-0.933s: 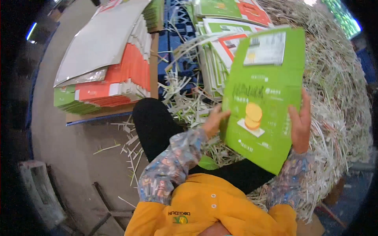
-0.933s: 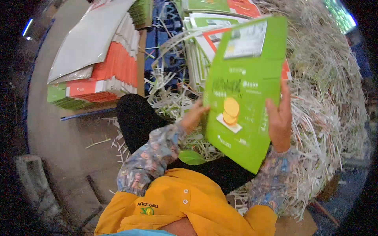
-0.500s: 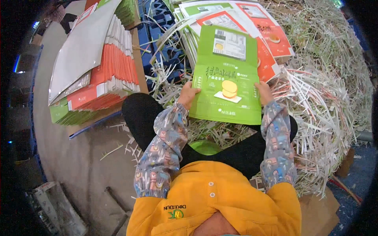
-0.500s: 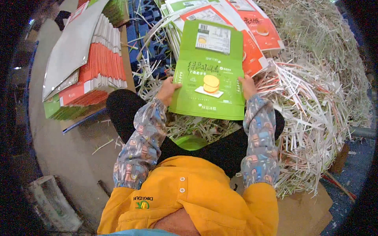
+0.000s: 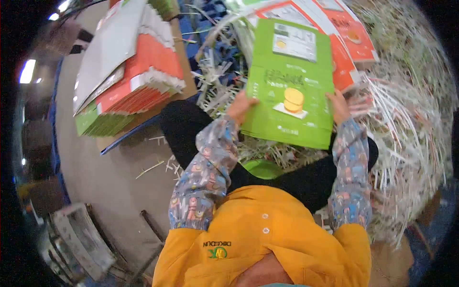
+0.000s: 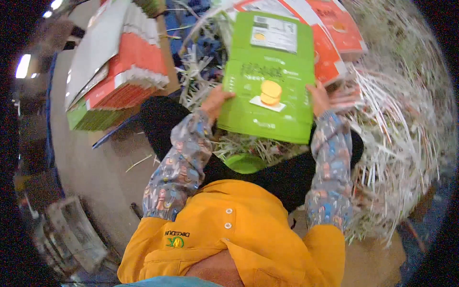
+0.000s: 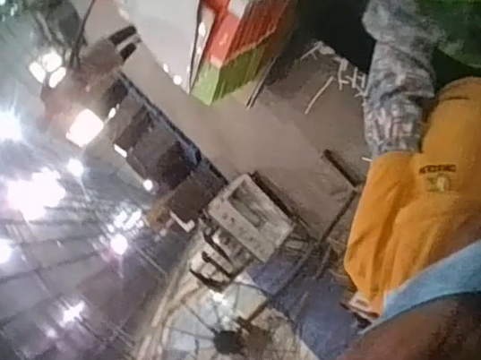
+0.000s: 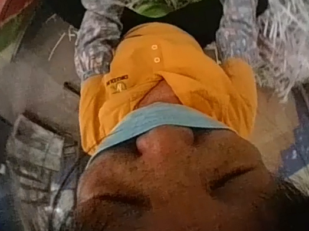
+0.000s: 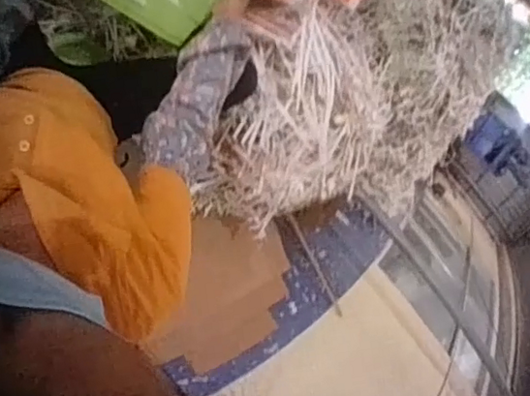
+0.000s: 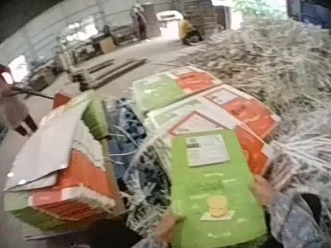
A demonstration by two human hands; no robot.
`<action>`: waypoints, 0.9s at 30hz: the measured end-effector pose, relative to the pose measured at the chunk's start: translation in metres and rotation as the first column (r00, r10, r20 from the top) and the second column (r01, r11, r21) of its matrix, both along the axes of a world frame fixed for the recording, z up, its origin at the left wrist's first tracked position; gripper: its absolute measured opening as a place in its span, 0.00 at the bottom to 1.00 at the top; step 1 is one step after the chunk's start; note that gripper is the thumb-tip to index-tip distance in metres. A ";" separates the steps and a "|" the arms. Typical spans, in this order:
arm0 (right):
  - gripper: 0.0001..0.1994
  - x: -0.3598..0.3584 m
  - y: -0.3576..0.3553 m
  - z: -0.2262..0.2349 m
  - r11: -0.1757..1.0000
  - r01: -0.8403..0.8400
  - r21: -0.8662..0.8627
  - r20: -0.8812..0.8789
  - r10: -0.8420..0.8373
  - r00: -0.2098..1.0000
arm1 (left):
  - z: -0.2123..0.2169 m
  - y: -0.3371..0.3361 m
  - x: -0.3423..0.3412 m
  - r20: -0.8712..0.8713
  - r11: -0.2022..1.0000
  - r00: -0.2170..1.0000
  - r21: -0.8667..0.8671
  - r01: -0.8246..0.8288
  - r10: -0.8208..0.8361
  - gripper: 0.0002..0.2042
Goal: Organizing and sorting flat cardboard packaging boxes on pallets.
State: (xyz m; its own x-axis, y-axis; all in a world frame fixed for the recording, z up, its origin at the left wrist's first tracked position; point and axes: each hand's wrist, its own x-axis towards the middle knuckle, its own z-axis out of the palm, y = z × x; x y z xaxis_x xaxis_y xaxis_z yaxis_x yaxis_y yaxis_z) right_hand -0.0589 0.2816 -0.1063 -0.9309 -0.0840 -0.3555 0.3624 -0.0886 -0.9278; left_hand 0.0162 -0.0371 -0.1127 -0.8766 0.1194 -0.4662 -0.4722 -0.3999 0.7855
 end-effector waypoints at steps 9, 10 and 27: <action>0.12 0.010 0.002 0.008 0.997 -0.042 -0.068 0.125 0.051 0.991 | -0.021 0.000 0.002 0.024 0.997 1.000 -0.076 -0.003 0.004 0.20; 0.12 0.009 0.001 0.009 0.999 -0.037 -0.015 0.080 0.039 0.996 | -0.021 -0.002 0.002 0.019 0.997 1.000 -0.071 -0.017 0.019 0.20; 0.14 -0.003 0.004 0.020 0.997 -0.011 0.081 0.053 0.007 0.999 | 0.073 -0.202 -0.030 -0.151 0.752 0.848 -0.401 -0.523 0.508 0.21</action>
State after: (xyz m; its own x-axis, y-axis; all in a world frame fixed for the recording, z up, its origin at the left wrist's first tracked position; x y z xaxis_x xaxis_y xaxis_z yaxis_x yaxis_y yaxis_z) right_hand -0.0624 0.2856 -0.0859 -0.9100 -0.0615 -0.4100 0.4114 -0.0105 -0.9114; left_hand -0.0133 -0.2396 -0.0393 -0.7637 -0.5511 -0.3362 -0.2620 -0.2114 0.9416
